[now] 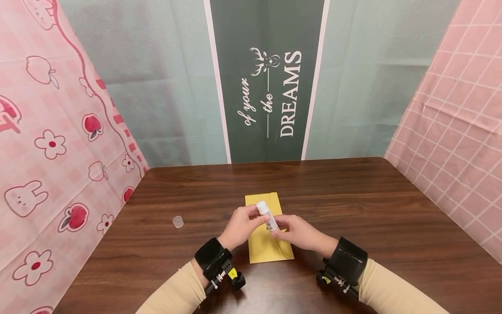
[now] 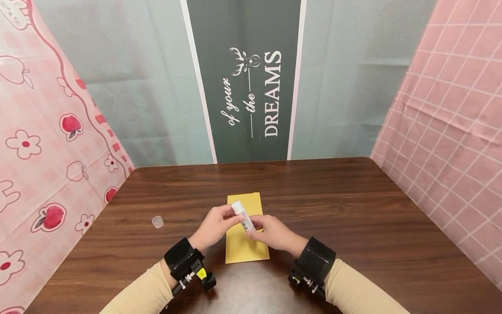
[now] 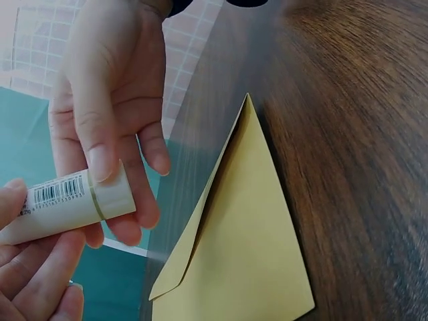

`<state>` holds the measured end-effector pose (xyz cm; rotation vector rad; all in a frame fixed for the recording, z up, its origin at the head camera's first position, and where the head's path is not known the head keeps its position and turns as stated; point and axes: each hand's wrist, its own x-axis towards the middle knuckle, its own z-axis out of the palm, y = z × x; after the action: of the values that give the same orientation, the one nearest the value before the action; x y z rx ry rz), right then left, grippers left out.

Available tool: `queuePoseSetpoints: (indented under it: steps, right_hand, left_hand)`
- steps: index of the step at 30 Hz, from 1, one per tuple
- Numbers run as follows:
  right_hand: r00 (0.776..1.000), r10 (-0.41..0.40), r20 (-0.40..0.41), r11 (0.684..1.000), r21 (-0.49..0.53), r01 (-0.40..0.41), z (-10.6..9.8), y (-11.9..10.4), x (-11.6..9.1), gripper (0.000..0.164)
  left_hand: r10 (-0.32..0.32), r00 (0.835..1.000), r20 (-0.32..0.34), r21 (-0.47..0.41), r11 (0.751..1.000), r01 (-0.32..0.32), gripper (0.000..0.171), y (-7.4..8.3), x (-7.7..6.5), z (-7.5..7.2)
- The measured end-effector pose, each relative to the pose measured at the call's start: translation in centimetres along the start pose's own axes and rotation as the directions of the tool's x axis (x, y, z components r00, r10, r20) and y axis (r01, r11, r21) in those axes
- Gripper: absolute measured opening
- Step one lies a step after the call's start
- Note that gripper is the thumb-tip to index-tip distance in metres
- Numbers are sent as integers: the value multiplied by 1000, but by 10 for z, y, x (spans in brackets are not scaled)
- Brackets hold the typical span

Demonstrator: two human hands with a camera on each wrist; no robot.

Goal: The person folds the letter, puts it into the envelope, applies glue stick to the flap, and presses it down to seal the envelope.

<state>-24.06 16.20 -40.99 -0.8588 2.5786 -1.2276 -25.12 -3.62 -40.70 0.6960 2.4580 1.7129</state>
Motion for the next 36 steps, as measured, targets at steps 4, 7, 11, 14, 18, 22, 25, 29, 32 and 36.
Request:
queuePoseSetpoints:
  steps: [4, 7, 11, 14, 18, 22, 25, 29, 32, 36]
  right_hand:
    - [998, 33, -49, 999, -38, -35, 2, 1, 1, 26]
    - [993, 58, -105, 995, -77, -66, 5, 2, 1, 20]
    - [995, 42, -95, 997, -68, -49, 6, 4, 1, 18]
    - [999, 3, -47, 999, -32, -5, 3, 4, -1, 19]
    - [999, -8, -31, 1000, -1, 8, 1, 3, -1, 24]
    - [994, 47, -103, 998, -40, -52, 4, 2, 0, 19]
    - [990, 70, -124, 995, -63, -78, 6, 1, 0, 17]
    - [998, 29, -62, 999, -28, -31, 3, 1, -1, 20]
    - [1000, -7, -12, 1000, 21, 7, 0, 1, -3, 27]
    - [999, 26, -43, 1000, 17, -26, 1, 2, -4, 26]
  left_hand:
    - [2, 1000, 7, -7, 1000, -2, 25, 0, -1, 1]
    - [-2, 1000, 9, -7, 1000, 2, 25, 3, -1, 2]
    - [0, 1000, 6, -4, 1000, 0, 25, 4, -1, 1]
    - [-4, 1000, 1, -3, 1000, 4, 24, 4, -1, 0]
    - [-13, 1000, -6, -6, 1000, 13, 24, 3, -1, 0]
    - [-7, 1000, 2, -15, 1000, 7, 25, 3, -1, 1]
    - [-4, 1000, 6, -20, 1000, 4, 25, 3, 0, 2]
    - [0, 1000, -5, -15, 1000, 0, 24, 3, 0, 2]
    - [-2, 1000, -13, -10, 1000, 2, 24, 3, 1, 1]
    - [-11, 1000, -2, -12, 1000, 10, 25, 4, 0, 2]
